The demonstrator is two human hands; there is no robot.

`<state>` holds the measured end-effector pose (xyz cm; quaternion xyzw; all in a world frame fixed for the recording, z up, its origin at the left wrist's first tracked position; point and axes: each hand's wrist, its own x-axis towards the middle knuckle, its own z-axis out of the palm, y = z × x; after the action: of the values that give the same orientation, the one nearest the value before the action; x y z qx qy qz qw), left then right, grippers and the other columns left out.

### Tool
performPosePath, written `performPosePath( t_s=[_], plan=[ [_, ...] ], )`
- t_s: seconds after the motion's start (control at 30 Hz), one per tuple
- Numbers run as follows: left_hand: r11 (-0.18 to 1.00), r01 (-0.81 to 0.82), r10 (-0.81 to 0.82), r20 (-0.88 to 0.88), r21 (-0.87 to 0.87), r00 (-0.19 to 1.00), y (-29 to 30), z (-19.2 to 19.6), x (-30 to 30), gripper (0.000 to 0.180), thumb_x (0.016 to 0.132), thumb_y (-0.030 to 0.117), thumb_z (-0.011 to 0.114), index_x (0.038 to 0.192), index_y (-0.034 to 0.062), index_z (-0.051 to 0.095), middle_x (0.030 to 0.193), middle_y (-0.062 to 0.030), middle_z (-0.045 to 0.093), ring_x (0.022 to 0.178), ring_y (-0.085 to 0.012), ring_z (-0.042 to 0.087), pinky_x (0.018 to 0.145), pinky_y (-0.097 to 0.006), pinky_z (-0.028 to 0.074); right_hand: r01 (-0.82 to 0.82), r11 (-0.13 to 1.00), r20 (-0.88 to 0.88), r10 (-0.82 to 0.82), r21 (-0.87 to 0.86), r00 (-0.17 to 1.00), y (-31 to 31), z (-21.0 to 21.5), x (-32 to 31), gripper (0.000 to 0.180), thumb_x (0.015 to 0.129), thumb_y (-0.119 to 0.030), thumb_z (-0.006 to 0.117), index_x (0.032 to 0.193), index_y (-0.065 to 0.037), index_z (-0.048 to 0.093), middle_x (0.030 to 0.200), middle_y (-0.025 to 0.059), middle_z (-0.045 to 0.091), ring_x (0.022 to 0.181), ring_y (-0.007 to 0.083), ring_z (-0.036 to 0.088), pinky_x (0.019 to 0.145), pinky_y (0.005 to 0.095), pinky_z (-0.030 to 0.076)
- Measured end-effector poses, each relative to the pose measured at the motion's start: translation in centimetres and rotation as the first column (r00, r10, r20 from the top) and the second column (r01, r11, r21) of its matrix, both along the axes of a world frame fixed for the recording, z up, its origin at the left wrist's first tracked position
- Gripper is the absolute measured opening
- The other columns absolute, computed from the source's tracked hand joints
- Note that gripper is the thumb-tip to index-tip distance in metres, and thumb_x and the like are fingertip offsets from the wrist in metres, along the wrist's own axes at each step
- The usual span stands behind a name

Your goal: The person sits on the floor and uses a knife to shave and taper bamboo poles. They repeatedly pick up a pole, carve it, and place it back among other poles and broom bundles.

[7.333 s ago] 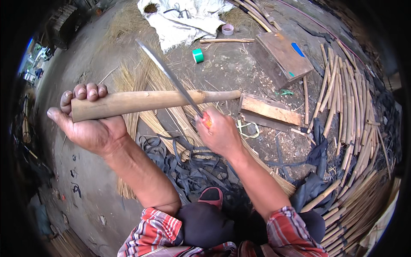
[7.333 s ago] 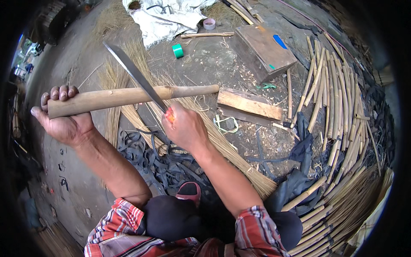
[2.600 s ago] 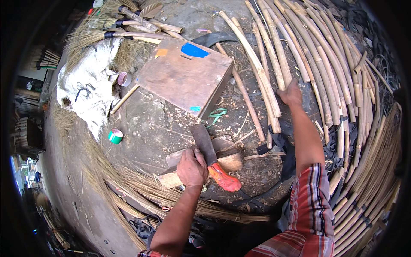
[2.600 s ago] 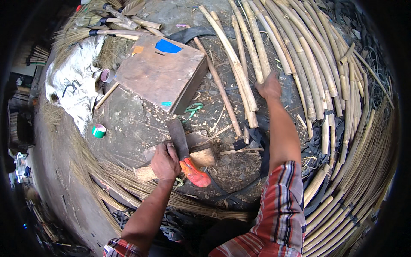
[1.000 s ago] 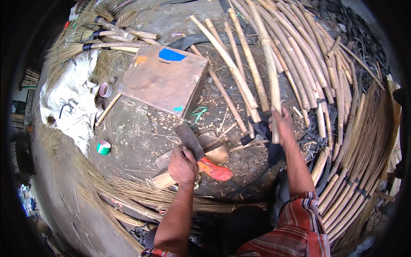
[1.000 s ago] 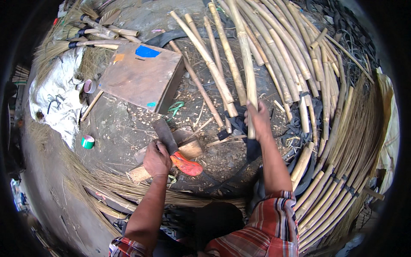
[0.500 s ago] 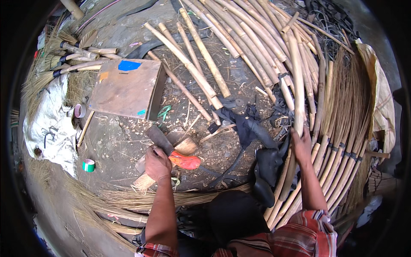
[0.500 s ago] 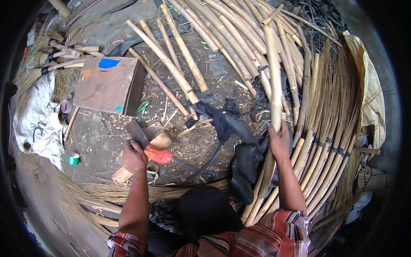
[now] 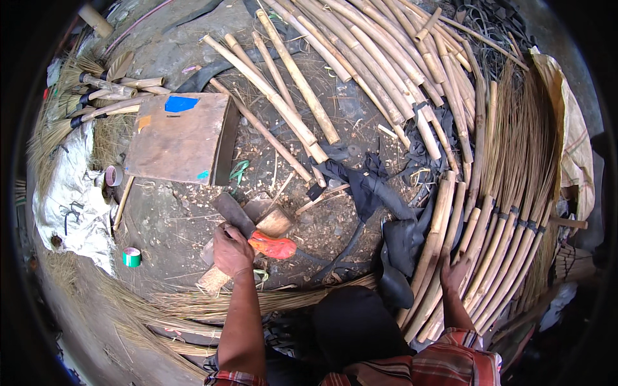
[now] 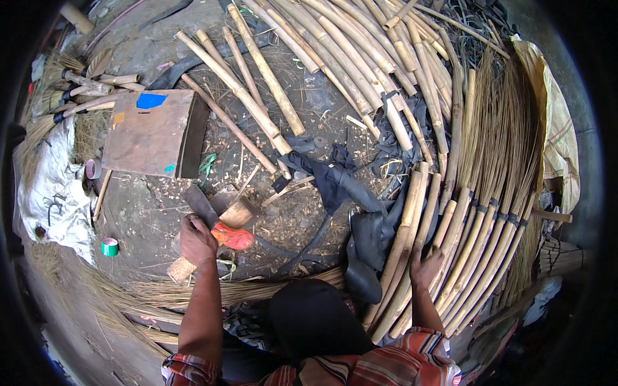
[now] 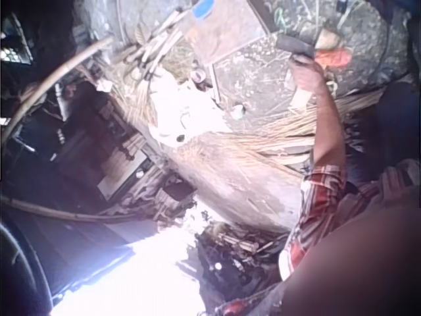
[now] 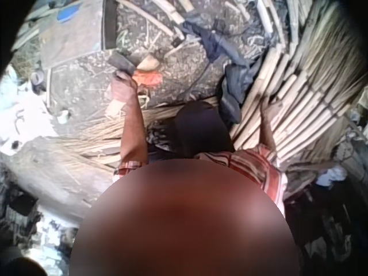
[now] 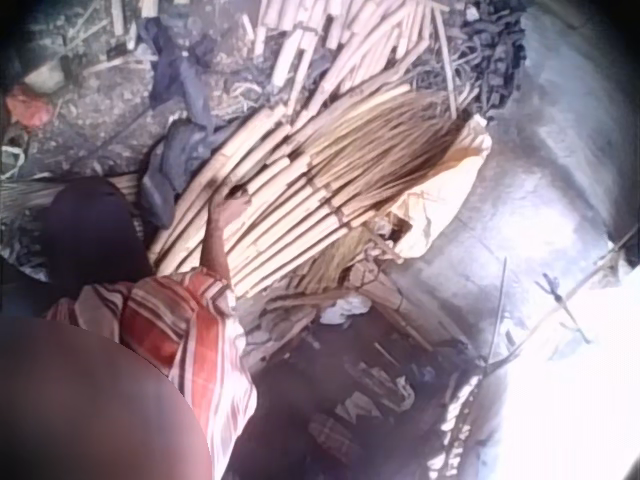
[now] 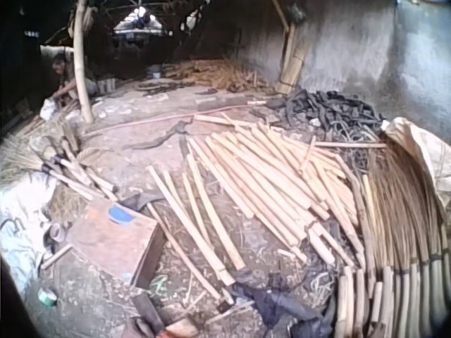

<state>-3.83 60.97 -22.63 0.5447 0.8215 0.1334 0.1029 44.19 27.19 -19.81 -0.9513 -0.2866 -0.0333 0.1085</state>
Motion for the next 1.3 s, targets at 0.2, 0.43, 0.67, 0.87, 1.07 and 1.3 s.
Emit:
performPosePath(
  t_s=[0.2,0.43,0.67,0.87,1.07,1.3],
  plan=[
    [0.997,0.025,-0.025,-0.004,0.071,1.000,0.0,0.0,-0.1,0.028,0.102,0.031,0.052,0.101,0.0090,0.069,0.100,-0.0168,0.072,0.086,-0.0415,0.068,0.075,-0.052,0.052,-0.462,0.885,0.123,0.453,0.055,0.883,21.5,1.4,1.4,0.053,0.094,-0.019,0.070,0.136,0.007,0.051,0.129,0.0316,0.056,0.121,0.0504,0.054,0.106,0.0516,0.044],
    [0.999,0.003,-0.003,0.015,0.041,1.000,0.1,-0.1,-0.4,0.026,0.101,0.031,0.053,0.101,0.0097,0.069,0.098,-0.0153,0.071,0.089,-0.0389,0.068,0.076,-0.051,0.052,-0.497,0.863,0.178,0.477,0.092,0.861,41.5,-2.4,3.1,0.070,0.090,-0.020,0.071,0.150,0.003,0.041,0.142,0.0285,0.051,0.132,0.0444,0.050,0.113,0.0488,0.042],
    [1.000,-0.003,0.003,0.012,0.010,1.000,0.2,-0.1,-0.6,0.025,0.100,0.030,0.054,0.101,0.0100,0.069,0.098,-0.0149,0.071,0.090,-0.0383,0.068,0.078,-0.050,0.053,-0.224,0.935,-0.030,0.224,-0.274,0.974,47.0,-1.6,0.3,0.068,0.087,-0.038,0.078,0.145,-0.015,0.051,0.145,0.0194,0.049,0.137,0.0368,0.048,0.110,0.0544,0.040],
    [1.000,-0.001,0.000,0.045,0.026,0.999,0.2,0.3,-0.6,0.026,0.101,0.030,0.053,0.103,0.0088,0.068,0.099,-0.0160,0.071,0.091,-0.0393,0.068,0.079,-0.051,0.053,-0.417,0.902,-0.293,0.370,-0.116,0.882,44.9,-0.9,-4.4,0.047,0.088,-0.028,0.074,0.123,-0.001,0.060,0.093,0.0126,0.071,0.087,0.0272,0.069,0.084,0.0433,0.053],
    [0.999,-0.045,0.044,0.068,0.027,0.997,-0.2,-0.1,-0.7,0.030,0.104,0.034,0.050,0.106,0.0068,0.063,0.100,-0.0211,0.069,0.090,-0.0440,0.067,0.077,-0.055,0.051,-0.358,0.898,-0.525,0.440,0.256,0.729,33.9,1.9,-10.2,0.034,0.087,-0.026,0.072,0.105,0.002,0.068,0.082,0.0201,0.072,0.079,0.0361,0.072,0.072,0.0429,0.054],
    [0.979,-0.187,0.132,0.459,0.077,0.878,-1.1,0.1,-2.5,0.047,0.102,0.049,0.053,0.124,0.0084,0.062,0.108,-0.0166,0.071,0.096,-0.0369,0.068,0.086,-0.049,0.053,-0.679,0.676,-0.384,0.730,0.287,0.565,20.0,7.0,-11.6,0.032,0.078,-0.019,0.076,0.104,-0.008,0.061,0.088,0.0218,0.071,0.084,0.0446,0.069,0.074,0.0497,0.056]
  ],
)
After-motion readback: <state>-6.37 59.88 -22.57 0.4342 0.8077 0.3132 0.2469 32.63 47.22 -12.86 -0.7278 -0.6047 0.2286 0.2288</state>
